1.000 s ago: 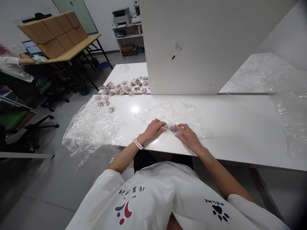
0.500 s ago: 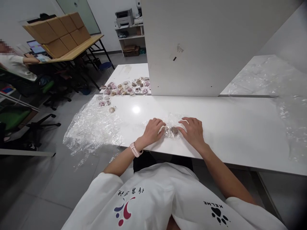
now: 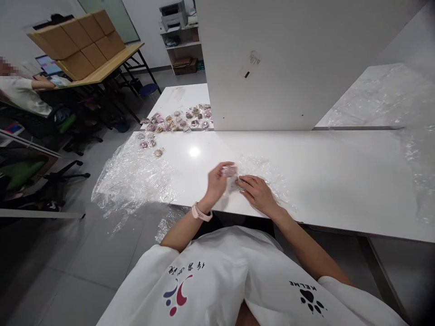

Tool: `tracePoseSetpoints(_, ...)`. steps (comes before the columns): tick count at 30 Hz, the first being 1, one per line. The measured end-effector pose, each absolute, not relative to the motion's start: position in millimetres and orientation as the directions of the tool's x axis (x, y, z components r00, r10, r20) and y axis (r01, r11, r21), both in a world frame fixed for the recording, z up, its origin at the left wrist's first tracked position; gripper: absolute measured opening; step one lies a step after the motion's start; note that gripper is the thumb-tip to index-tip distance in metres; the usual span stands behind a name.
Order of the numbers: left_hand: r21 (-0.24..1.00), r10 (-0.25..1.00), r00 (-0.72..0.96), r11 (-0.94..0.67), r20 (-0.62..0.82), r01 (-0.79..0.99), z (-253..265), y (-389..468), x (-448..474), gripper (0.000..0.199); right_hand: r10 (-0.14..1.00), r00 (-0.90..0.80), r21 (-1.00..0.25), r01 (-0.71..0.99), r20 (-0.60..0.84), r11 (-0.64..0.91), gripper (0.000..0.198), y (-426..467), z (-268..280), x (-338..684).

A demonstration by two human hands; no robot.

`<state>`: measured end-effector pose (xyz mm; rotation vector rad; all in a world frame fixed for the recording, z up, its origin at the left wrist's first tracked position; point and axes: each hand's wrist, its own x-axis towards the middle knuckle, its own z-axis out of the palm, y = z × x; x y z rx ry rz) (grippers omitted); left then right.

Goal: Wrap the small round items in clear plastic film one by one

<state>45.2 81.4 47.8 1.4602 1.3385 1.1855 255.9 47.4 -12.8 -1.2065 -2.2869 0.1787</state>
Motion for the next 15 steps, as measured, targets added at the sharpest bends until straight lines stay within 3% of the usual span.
tracePoseSetpoints(5,0.815,0.878,0.451,-0.374,0.159,0.442,27,54,86,0.035,0.801,-0.428,-0.344,0.741,0.419,0.576,0.027,26,1,277)
tracePoseSetpoints(8,0.629,0.776,0.590,-0.577,0.223,0.521,18,44,78,0.040,0.902,-0.051,-0.403,0.883,0.428,0.242,0.041,-5,3,314)
tracePoseSetpoints(11,0.467,0.730,0.651,-0.658,0.207,0.590,15,40,69,0.042,0.941,0.222,-0.409,0.907,0.255,-0.103,0.063,-30,4,345)
tracePoseSetpoints(13,0.398,0.721,0.668,-0.676,0.184,0.621,13,40,67,0.041,0.979,0.170,-0.484,0.870,0.110,-0.097,0.054,-34,10,346)
tracePoseSetpoints(15,0.368,0.715,0.678,-0.684,0.171,0.629,11,41,67,0.044,0.996,0.073,-0.650,0.759,0.052,-0.022,0.045,-24,21,331)
